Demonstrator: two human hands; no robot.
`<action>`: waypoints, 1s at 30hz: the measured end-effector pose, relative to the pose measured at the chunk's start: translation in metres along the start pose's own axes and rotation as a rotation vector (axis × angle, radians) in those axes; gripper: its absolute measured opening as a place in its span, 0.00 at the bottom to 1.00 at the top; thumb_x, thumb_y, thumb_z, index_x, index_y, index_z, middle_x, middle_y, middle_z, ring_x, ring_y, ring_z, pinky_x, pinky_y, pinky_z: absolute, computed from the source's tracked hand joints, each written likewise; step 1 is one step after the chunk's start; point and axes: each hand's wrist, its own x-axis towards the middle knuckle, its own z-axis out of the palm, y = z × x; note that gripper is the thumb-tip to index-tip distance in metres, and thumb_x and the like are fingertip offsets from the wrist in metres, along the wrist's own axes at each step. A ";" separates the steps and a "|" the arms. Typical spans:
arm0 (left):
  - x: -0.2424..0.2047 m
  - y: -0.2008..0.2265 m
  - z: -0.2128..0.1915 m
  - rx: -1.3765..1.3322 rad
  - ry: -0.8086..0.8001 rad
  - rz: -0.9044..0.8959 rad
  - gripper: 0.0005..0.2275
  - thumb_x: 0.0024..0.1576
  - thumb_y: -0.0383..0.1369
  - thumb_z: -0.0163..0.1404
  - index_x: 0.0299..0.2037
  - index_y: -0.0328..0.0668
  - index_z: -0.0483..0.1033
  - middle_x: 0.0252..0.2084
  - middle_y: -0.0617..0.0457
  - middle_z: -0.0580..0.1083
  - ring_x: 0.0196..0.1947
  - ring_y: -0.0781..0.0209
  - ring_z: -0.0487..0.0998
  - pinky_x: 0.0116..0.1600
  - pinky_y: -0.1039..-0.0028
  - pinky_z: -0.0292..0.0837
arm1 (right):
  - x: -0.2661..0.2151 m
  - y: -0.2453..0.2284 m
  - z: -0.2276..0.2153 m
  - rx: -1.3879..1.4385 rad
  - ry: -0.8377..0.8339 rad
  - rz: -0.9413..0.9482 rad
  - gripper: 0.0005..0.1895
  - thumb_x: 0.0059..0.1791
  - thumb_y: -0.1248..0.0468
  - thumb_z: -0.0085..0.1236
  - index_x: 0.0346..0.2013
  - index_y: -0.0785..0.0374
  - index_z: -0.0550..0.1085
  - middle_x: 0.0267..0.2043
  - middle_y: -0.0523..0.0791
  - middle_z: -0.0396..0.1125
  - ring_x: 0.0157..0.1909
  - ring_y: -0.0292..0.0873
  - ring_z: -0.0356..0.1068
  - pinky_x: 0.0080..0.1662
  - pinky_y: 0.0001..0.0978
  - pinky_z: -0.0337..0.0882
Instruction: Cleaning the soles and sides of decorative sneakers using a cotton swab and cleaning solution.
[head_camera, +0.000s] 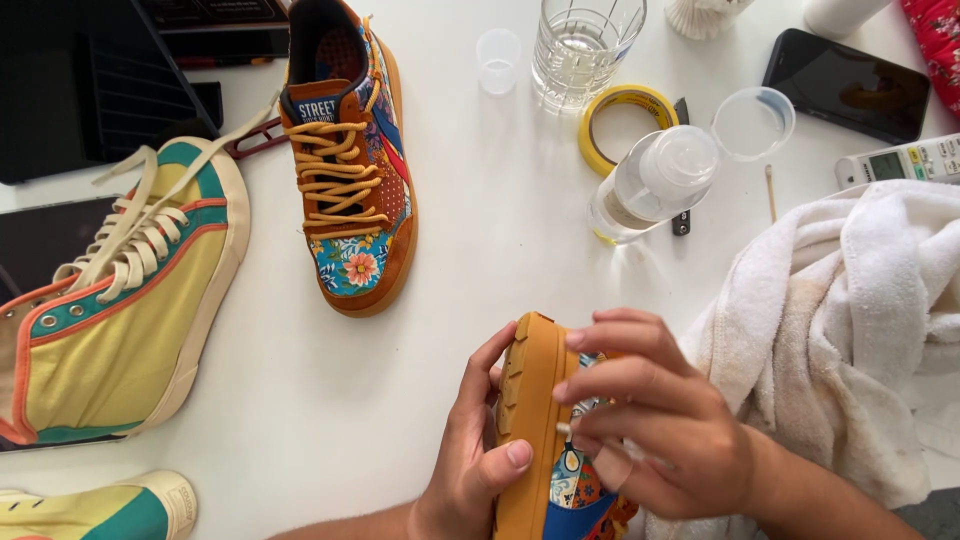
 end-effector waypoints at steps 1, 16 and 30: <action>0.001 0.001 0.000 0.002 -0.002 0.002 0.51 0.44 0.52 0.58 0.77 0.41 0.44 0.60 0.39 0.61 0.65 0.46 0.65 0.70 0.56 0.60 | 0.001 0.001 -0.001 -0.002 0.002 -0.002 0.05 0.41 0.70 0.63 0.30 0.62 0.77 0.52 0.44 0.70 0.65 0.54 0.66 0.67 0.58 0.64; -0.002 0.005 0.004 0.042 0.017 0.014 0.51 0.46 0.54 0.57 0.77 0.39 0.45 0.63 0.38 0.62 0.68 0.45 0.65 0.72 0.54 0.60 | 0.003 -0.007 0.000 -0.099 0.022 0.020 0.03 0.42 0.69 0.62 0.30 0.64 0.77 0.53 0.45 0.69 0.67 0.55 0.63 0.67 0.59 0.62; -0.001 0.011 0.005 0.089 -0.003 0.012 0.48 0.50 0.53 0.57 0.76 0.40 0.44 0.64 0.38 0.62 0.69 0.46 0.65 0.71 0.55 0.62 | 0.004 0.003 0.001 -0.186 0.040 0.048 0.04 0.42 0.69 0.63 0.30 0.63 0.77 0.54 0.45 0.69 0.69 0.58 0.62 0.68 0.60 0.60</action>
